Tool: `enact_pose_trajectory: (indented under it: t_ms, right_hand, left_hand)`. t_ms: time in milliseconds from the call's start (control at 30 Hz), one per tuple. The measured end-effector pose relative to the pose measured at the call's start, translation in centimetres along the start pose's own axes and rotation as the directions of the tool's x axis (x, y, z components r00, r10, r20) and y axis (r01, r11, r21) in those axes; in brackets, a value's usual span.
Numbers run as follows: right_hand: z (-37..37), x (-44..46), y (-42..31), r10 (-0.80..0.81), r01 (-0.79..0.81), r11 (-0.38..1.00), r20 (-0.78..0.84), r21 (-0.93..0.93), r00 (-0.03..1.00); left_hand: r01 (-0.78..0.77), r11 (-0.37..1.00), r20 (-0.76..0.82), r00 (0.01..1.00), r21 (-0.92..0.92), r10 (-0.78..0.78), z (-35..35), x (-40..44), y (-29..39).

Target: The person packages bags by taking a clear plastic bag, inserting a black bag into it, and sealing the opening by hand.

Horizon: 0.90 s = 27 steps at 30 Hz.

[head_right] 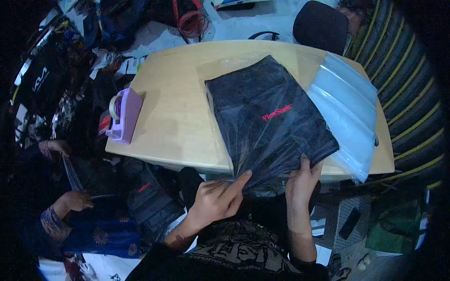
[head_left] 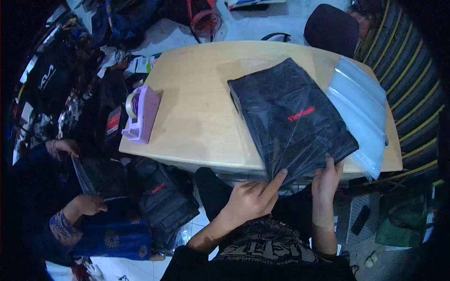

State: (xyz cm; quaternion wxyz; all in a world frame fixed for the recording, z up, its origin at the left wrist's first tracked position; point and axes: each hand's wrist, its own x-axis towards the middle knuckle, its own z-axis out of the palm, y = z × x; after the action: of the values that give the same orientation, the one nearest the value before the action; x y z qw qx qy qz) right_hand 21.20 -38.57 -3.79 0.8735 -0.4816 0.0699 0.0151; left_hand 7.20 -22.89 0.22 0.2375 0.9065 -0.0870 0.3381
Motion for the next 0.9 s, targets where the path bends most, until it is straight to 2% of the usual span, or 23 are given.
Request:
enact_pose_trajectory:
  t_ms: [67,100,200,233,333,367,467,500,600,633,733,767,867,900]
  right_hand:
    - [0.7,-0.4,-0.8,0.152,-0.15,0.988,-0.052,0.041,0.987]
    - [0.4,-0.3,-1.1,0.27,-0.273,0.952,0.041,0.14,0.962]
    - [1.2,-1.5,-2.9,0.561,-0.581,0.803,0.161,0.134,0.812]
    - [1.2,-1.6,-2.8,0.584,-0.622,0.764,0.229,0.17,0.779]
    - [1.2,-1.5,-2.7,0.618,-0.648,0.761,0.257,0.04,0.743]
    - [0.7,-0.9,-2.2,0.63,-0.67,0.74,0.298,0.047,0.717]
    - [1.5,-1.1,-1.3,0.611,-0.643,0.761,0.244,0.081,0.753]
    - [2.3,-1.5,-1.2,0.615,-0.648,0.75,0.222,0.131,0.756]
    - [2.6,-0.7,1.3,0.61,-0.64,0.757,0.206,0.134,0.765]
    - [4.2,-1.1,0.9,0.59,-0.594,0.801,0.074,0.077,0.804]
    - [5.4,-0.4,1.5,0.56,-0.617,0.76,0.276,0.205,0.781]
    - [5.9,-0.1,1.6,0.571,-0.616,0.764,0.243,0.191,0.784]
    - [5.9,1.5,3.3,0.58,-0.65,0.725,0.306,0.229,0.755]
    - [5.9,1.9,3.2,0.607,-0.669,0.726,0.308,0.16,0.733]
  left_hand:
    - [0.025,0.999,0.021,0.999,0.02,-0.025,0.3,-0.5,0.2]
    - [0.027,0.997,0.019,0.999,0.072,-0.028,0.2,-0.5,0.2]
    - [0.108,0.985,0.042,0.992,0.136,-0.115,-0.6,-0.5,0.2]
    - [0.117,0.979,0.038,0.991,0.166,-0.125,-0.8,-0.5,0.0]
    - [0.071,0.987,0.075,0.994,0.147,-0.083,-1.3,-0.9,-1.3]
    - [0.038,0.985,0.067,0.997,0.166,-0.049,-1.5,-0.8,-1.4]
    - [-0.021,0.959,0.093,0.996,0.282,-0.006,-2.0,-1.1,-1.7]
    - [-0.026,0.961,0.091,0.996,0.275,0.001,-2.1,-1.3,-1.8]
    - [-0.058,0.953,0.083,0.996,0.296,0.035,-2.3,-1.5,-1.6]
    - [-0.061,0.954,0.067,0.997,0.292,0.043,-2.3,-1.7,-1.6]
    - [-0.068,0.954,0.044,0.997,0.291,0.058,-2.2,-2.3,-1.8]
    - [-0.069,0.954,0.055,0.997,0.292,0.055,-2.4,-2.6,-1.8]
    - [-0.113,0.945,0.105,0.991,0.308,0.085,-2.9,-3.2,-1.8]
    - [-0.131,0.94,0.126,0.987,0.315,0.096,-3.0,-3.4,-1.7]
